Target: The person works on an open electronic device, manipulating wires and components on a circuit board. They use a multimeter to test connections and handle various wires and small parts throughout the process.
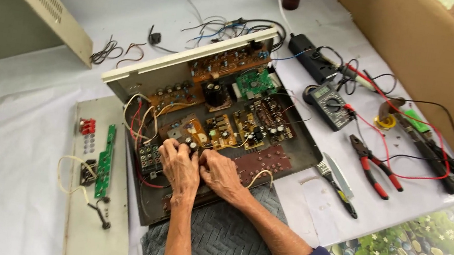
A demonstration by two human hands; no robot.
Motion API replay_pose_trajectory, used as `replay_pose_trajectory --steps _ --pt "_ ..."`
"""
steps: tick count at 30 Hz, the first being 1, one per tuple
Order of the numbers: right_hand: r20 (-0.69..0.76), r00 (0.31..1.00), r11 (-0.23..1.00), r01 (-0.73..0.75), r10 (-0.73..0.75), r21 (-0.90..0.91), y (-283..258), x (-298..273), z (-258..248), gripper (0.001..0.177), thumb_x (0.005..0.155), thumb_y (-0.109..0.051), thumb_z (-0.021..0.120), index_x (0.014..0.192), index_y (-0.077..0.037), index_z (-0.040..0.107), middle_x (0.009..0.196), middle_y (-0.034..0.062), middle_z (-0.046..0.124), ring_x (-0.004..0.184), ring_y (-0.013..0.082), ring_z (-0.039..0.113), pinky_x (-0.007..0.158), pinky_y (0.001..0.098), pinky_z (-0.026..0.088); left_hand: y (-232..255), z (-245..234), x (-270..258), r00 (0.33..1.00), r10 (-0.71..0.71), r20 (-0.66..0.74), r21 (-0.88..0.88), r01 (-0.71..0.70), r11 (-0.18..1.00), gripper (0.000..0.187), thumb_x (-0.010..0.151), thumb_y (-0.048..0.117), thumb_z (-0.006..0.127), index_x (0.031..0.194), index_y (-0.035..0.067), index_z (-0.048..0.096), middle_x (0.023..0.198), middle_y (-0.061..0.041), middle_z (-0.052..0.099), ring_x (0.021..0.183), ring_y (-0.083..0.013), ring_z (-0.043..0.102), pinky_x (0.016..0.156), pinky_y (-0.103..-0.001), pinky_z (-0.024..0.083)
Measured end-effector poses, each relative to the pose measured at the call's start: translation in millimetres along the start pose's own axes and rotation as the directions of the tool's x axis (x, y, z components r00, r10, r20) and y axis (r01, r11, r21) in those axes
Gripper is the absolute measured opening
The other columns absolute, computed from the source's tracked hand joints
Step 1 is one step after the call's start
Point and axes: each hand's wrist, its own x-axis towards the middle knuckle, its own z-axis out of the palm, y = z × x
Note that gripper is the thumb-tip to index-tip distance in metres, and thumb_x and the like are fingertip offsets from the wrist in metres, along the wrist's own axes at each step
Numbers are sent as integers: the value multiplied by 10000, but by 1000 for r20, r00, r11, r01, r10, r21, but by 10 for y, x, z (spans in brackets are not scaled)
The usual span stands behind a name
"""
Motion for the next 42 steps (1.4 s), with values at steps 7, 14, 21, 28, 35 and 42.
replay_pose_trajectory --steps 7,14,21,28,35,42 --pt "-58 993 994 103 -105 -25 -201 -69 -223 105 818 -51 535 914 -51 578 870 134 675 670 297 624 582 423 503 118 -10 5 998 51 -47 153 -43 987 260 794 210 842 890 28 683 1155 -140 493 1127 -353 470 927 -491 454" --pt "-42 997 996 65 -67 -59 -128 -26 -315 50 877 -72 564 925 -61 558 868 119 652 658 272 587 568 396 483 253 25 86 998 40 -37 32 -39 999 227 793 139 849 846 -3 680 1103 -144 491 1077 -340 473 879 -472 477" --pt "-27 1000 993 -2 -1 -115 116 109 -266 150 872 -234 650 984 -134 657 888 136 703 917 403 715 765 526 574 197 240 185 992 60 -110 -55 -66 996 313 686 201 858 772 67 588 1019 -61 501 1084 -309 536 900 -420 482" --pt "-22 1000 996 -23 21 -87 19 16 -126 140 866 -160 662 998 -112 664 865 131 700 839 413 718 733 524 584 105 86 58 997 33 -72 -28 -35 999 278 702 138 861 748 55 599 1008 -59 467 1046 -323 492 861 -444 440" --pt "-22 999 988 -43 40 -151 -28 -46 -59 101 866 -199 674 956 -170 638 840 98 679 830 394 721 732 532 584 55 34 -32 998 40 -45 -25 -41 999 315 755 125 839 764 47 534 990 -40 378 1014 -279 445 842 -378 439" --pt "-16 998 985 -63 61 -159 -8 10 -57 124 857 -214 680 969 -192 631 826 71 681 800 361 731 716 509 593 106 -26 20 999 30 -27 1 -30 1000 308 764 150 839 786 58 546 993 -43 385 1001 -265 452 801 -368 451"
